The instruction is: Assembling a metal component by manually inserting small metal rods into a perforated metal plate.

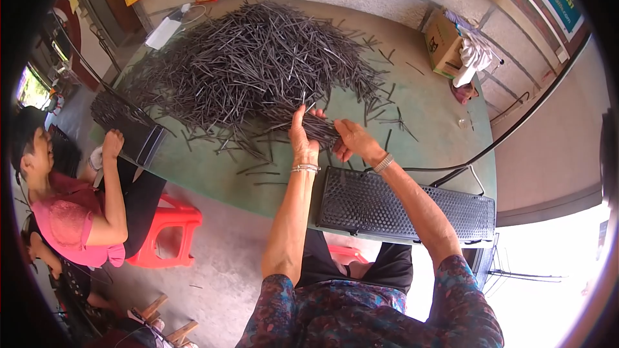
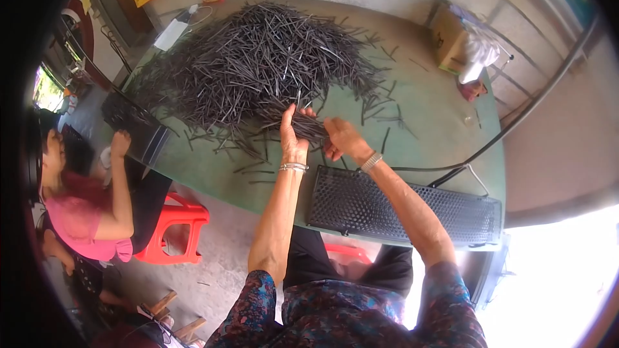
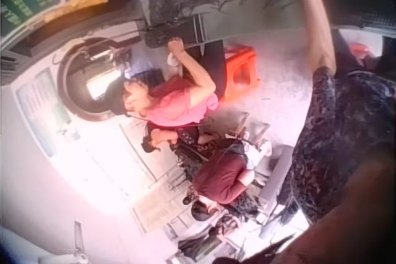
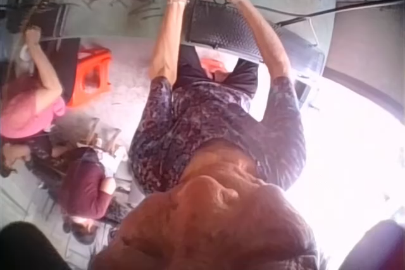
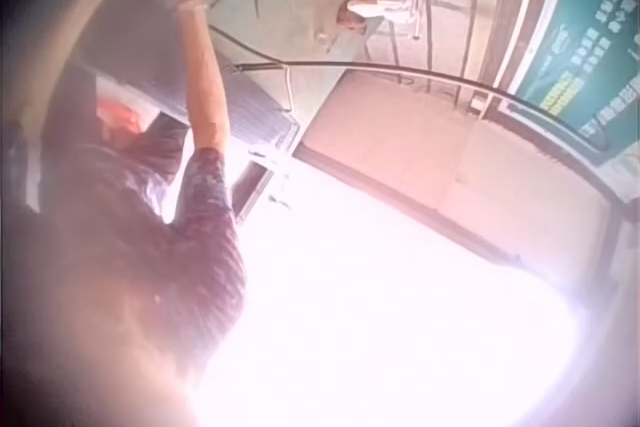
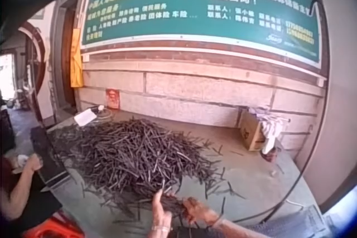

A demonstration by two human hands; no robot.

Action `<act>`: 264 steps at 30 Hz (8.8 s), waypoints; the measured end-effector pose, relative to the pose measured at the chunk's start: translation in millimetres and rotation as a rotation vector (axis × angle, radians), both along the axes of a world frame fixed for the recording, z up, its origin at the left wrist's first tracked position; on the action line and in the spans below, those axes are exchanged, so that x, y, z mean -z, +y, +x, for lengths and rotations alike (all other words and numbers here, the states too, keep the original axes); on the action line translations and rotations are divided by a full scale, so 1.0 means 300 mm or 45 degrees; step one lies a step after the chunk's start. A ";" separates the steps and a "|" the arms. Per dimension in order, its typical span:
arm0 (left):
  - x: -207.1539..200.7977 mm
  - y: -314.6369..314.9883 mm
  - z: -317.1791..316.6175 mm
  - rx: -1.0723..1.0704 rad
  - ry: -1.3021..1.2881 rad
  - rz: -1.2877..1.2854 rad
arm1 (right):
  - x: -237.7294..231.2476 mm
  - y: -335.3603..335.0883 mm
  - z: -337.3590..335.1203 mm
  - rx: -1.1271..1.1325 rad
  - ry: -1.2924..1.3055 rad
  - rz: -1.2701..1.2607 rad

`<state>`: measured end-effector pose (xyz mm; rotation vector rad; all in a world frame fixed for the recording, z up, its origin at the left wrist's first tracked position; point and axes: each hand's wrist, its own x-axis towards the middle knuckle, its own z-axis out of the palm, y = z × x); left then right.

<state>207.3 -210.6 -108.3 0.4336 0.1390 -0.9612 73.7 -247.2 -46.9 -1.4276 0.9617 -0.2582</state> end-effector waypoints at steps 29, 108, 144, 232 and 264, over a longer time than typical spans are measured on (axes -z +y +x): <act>0.076 0.030 -0.042 0.478 -0.075 -0.080 | 0.111 -0.114 0.049 0.436 -0.333 -0.487; 0.163 0.384 -0.009 -0.025 -0.592 0.451 | 0.091 0.204 -0.230 -0.126 1.006 -1.468; -0.102 0.692 -0.232 0.461 -0.012 0.274 | 0.088 0.319 -0.161 0.247 -0.165 -1.296; -0.192 0.664 -0.464 0.480 -0.244 0.482 | -0.078 0.278 -0.268 0.217 -0.149 -1.159; -0.170 0.681 -0.454 0.427 -0.360 0.438 | 0.002 0.234 -0.228 -0.274 -0.054 -1.424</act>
